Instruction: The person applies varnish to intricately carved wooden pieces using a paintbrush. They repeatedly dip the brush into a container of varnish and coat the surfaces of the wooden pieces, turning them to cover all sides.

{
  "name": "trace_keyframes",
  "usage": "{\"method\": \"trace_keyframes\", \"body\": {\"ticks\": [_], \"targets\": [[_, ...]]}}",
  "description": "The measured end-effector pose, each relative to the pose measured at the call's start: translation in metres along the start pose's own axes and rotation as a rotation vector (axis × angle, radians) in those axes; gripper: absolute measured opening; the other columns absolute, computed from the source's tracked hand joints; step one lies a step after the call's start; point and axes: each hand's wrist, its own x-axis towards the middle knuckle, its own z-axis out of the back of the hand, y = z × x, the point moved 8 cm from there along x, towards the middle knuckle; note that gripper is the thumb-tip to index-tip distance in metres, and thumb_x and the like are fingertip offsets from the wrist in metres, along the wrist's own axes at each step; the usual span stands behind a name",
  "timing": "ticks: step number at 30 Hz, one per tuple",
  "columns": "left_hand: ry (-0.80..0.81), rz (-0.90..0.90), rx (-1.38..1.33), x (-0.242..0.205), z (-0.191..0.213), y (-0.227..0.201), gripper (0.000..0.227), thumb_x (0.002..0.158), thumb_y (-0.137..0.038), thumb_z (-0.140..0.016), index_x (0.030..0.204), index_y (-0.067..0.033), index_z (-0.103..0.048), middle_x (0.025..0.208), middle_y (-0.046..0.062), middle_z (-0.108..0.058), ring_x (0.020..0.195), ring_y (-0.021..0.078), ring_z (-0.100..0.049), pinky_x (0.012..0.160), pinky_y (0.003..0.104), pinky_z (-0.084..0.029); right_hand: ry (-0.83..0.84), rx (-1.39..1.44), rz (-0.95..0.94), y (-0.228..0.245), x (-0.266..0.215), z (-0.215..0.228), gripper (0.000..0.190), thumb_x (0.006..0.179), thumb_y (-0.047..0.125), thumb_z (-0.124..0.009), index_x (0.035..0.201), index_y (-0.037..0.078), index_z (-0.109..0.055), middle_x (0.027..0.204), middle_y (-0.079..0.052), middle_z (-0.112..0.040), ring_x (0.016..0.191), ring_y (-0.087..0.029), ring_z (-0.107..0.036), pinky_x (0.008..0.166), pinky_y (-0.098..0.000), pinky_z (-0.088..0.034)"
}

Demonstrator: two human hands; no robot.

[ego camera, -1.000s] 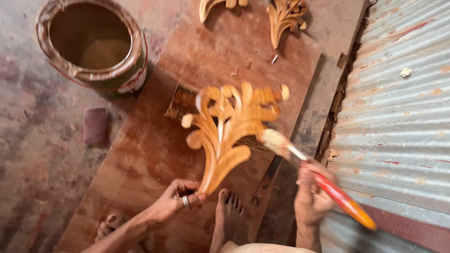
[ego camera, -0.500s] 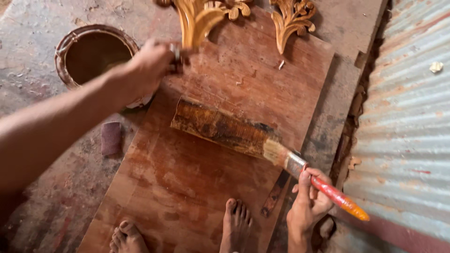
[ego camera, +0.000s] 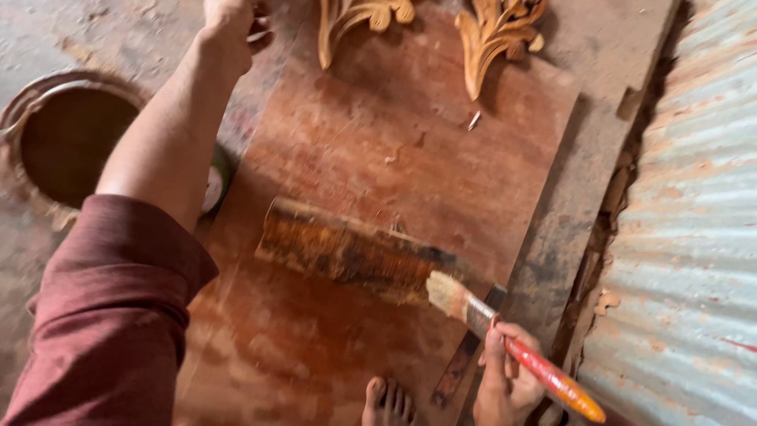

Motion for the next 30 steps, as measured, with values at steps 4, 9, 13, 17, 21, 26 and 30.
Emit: {"method": "trace_keyframes", "body": {"ticks": [4,9,13,17,21,26,30], "targets": [[-0.082,-0.050,0.152,0.042,-0.007,0.007,0.017,0.102,-0.027,-0.061,0.102,-0.0106,-0.055,0.084,0.004,-0.063,0.069,0.0156,-0.061,0.064,0.034,-0.057,-0.030,-0.078,0.050,-0.010,0.008,0.000,0.020,0.095,0.008,-0.073,0.112,0.000,-0.066,0.097,-0.011,-0.071,0.069,-0.008,-0.058,0.060,-0.0217,-0.047],[-0.116,-0.241,0.707,0.037,0.019,-0.013,0.016,0.107,-0.020,-0.057,0.118,-0.0091,-0.055,0.096,0.011,-0.063,0.079,0.0262,-0.061,0.069,0.041,-0.052,-0.059,-0.122,0.008,-0.037,0.013,0.019,0.017,0.096,0.009,-0.072,0.109,0.000,-0.067,0.100,-0.013,-0.074,0.069,-0.009,-0.060,0.060,-0.0222,-0.049],[-0.006,-0.688,1.048,-0.034,0.019,-0.064,0.022,0.111,-0.015,-0.054,0.131,-0.0080,-0.054,0.106,0.018,-0.063,0.087,0.0347,-0.061,0.072,0.047,-0.049,-0.033,-0.170,-0.184,-0.067,0.004,0.055,0.021,0.094,0.010,-0.072,0.112,0.002,-0.066,0.101,-0.013,-0.073,0.071,-0.012,-0.062,0.063,-0.0246,-0.050],[-0.077,-1.212,0.976,-0.224,0.112,-0.104,0.044,0.095,-0.008,-0.066,0.133,0.0041,-0.048,0.122,0.032,-0.051,0.104,0.0450,-0.057,0.078,0.050,-0.053,0.179,-0.169,-0.246,-0.085,0.049,0.018,0.023,0.093,0.008,-0.072,0.114,0.001,-0.067,0.103,-0.015,-0.073,0.077,-0.015,-0.063,0.068,-0.0268,-0.050],[-0.076,-0.598,0.655,-0.335,0.271,-0.047,0.038,0.098,-0.021,-0.065,0.132,-0.0044,-0.065,0.125,0.015,-0.061,0.117,0.0273,-0.063,0.098,0.038,-0.051,0.358,-0.262,-0.232,-0.055,0.107,-0.015,0.025,0.092,0.007,-0.072,0.115,-0.001,-0.067,0.106,-0.016,-0.074,0.083,-0.018,-0.064,0.074,-0.0289,-0.050],[-0.750,0.140,1.276,-0.486,0.528,0.073,0.065,0.097,-0.061,-0.067,0.136,-0.0082,-0.068,0.127,0.023,-0.070,0.123,0.0387,-0.065,0.107,0.048,-0.049,0.626,-0.476,-0.187,-0.003,0.158,-0.039,0.027,0.091,0.005,-0.073,0.116,-0.002,-0.068,0.110,-0.019,-0.074,0.091,-0.022,-0.065,0.081,-0.0316,-0.050],[-1.005,0.392,1.074,-0.614,0.640,0.172,0.097,0.082,-0.064,-0.068,0.149,0.0035,-0.048,0.138,0.032,-0.055,0.130,0.0466,-0.053,0.112,0.052,-0.043,0.891,-0.667,-0.166,0.021,0.180,-0.084,0.029,0.090,0.004,-0.073,0.118,-0.003,-0.069,0.113,-0.020,-0.074,0.097,-0.025,-0.066,0.086,-0.0337,-0.050]]}}
